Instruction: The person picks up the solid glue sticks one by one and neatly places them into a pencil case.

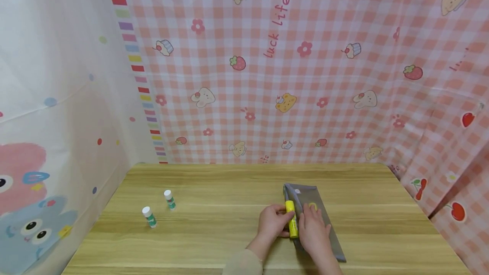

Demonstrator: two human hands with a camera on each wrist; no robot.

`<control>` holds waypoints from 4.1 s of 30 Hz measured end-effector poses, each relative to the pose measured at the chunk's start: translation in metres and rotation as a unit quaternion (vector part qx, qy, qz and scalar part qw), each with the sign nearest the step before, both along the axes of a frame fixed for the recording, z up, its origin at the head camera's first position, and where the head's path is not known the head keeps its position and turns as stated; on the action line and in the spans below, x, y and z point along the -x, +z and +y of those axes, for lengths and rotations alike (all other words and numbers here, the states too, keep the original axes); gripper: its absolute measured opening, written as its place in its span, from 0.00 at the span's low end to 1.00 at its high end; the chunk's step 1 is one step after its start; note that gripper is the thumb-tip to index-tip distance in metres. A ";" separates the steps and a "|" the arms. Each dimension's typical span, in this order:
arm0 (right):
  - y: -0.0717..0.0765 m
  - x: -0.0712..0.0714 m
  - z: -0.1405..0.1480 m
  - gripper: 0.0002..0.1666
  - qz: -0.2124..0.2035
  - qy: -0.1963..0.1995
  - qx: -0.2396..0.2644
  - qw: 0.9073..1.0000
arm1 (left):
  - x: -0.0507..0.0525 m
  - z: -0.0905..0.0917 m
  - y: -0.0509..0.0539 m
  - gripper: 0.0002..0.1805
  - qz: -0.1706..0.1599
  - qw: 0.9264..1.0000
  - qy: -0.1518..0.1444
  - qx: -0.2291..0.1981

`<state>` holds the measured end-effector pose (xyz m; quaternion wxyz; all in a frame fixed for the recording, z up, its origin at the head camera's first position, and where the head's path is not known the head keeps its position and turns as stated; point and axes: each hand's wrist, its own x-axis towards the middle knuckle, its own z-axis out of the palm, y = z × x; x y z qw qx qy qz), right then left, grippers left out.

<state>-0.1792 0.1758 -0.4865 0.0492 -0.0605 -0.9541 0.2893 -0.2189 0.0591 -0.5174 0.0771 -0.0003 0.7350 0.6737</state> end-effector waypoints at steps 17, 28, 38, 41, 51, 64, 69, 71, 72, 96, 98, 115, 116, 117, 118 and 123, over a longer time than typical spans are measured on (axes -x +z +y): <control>0.001 -0.001 0.001 0.26 0.015 0.001 -0.001 1.000 | -0.004 0.001 0.009 0.19 -0.002 0.999 -0.004 -0.039; 0.002 -0.001 0.002 0.26 0.005 -0.002 0.004 1.000 | -0.008 -0.001 0.018 0.20 -0.002 0.999 -0.005 -0.049; 0.000 0.000 0.002 0.26 0.008 0.002 -0.001 1.000 | -0.011 -0.003 0.023 0.22 0.015 0.999 0.003 -0.046; 0.000 0.000 0.003 0.26 0.005 0.003 0.001 1.000 | -0.013 -0.004 0.024 0.22 0.022 0.998 0.006 -0.052; 0.001 -0.001 0.002 0.27 -0.002 -0.003 0.009 1.000 | -0.019 -0.019 0.031 0.23 0.060 0.997 0.019 -0.047; -0.001 -0.002 0.001 0.26 0.016 -0.003 0.011 1.000 | -0.034 -0.035 0.042 0.29 0.121 0.992 0.022 -0.003; -0.001 -0.002 0.001 0.26 0.021 -0.003 0.010 1.000 | -0.038 -0.043 0.048 0.28 0.146 0.988 0.041 0.013; -0.001 -0.002 0.001 0.26 0.020 -0.003 0.009 1.000 | -0.038 -0.049 0.049 0.28 0.158 0.986 0.049 0.024; -0.001 -0.002 0.001 0.26 0.020 -0.003 0.008 1.000 | -0.038 -0.052 0.050 0.27 0.164 0.985 0.051 0.028; 0.000 -0.003 0.003 0.26 0.017 0.002 0.007 1.000 | -0.042 -0.127 0.057 0.27 0.208 0.958 0.149 0.128; 0.000 -0.003 0.002 0.26 0.019 0.001 0.005 1.000 | -0.042 -0.132 0.057 0.26 0.213 0.954 0.156 0.139; 0.001 -0.003 0.001 0.25 0.023 0.002 0.004 1.000 | -0.042 -0.186 0.053 0.27 0.220 0.929 0.220 0.202; 0.000 -0.003 0.002 0.25 0.024 0.002 0.003 1.000 | -0.042 -0.188 0.052 0.27 0.222 0.927 0.224 0.205; 0.000 -0.003 0.002 0.25 0.024 0.003 0.003 1.000 | -0.042 -0.191 0.052 0.27 0.224 0.925 0.228 0.206; 0.000 -0.003 0.002 0.25 0.025 0.003 0.003 1.000 | -0.042 -0.193 0.052 0.27 0.226 0.924 0.231 0.206; 0.001 -0.003 0.002 0.25 0.027 0.004 0.004 1.000 | -0.046 -0.202 0.049 0.27 0.225 0.919 0.244 0.212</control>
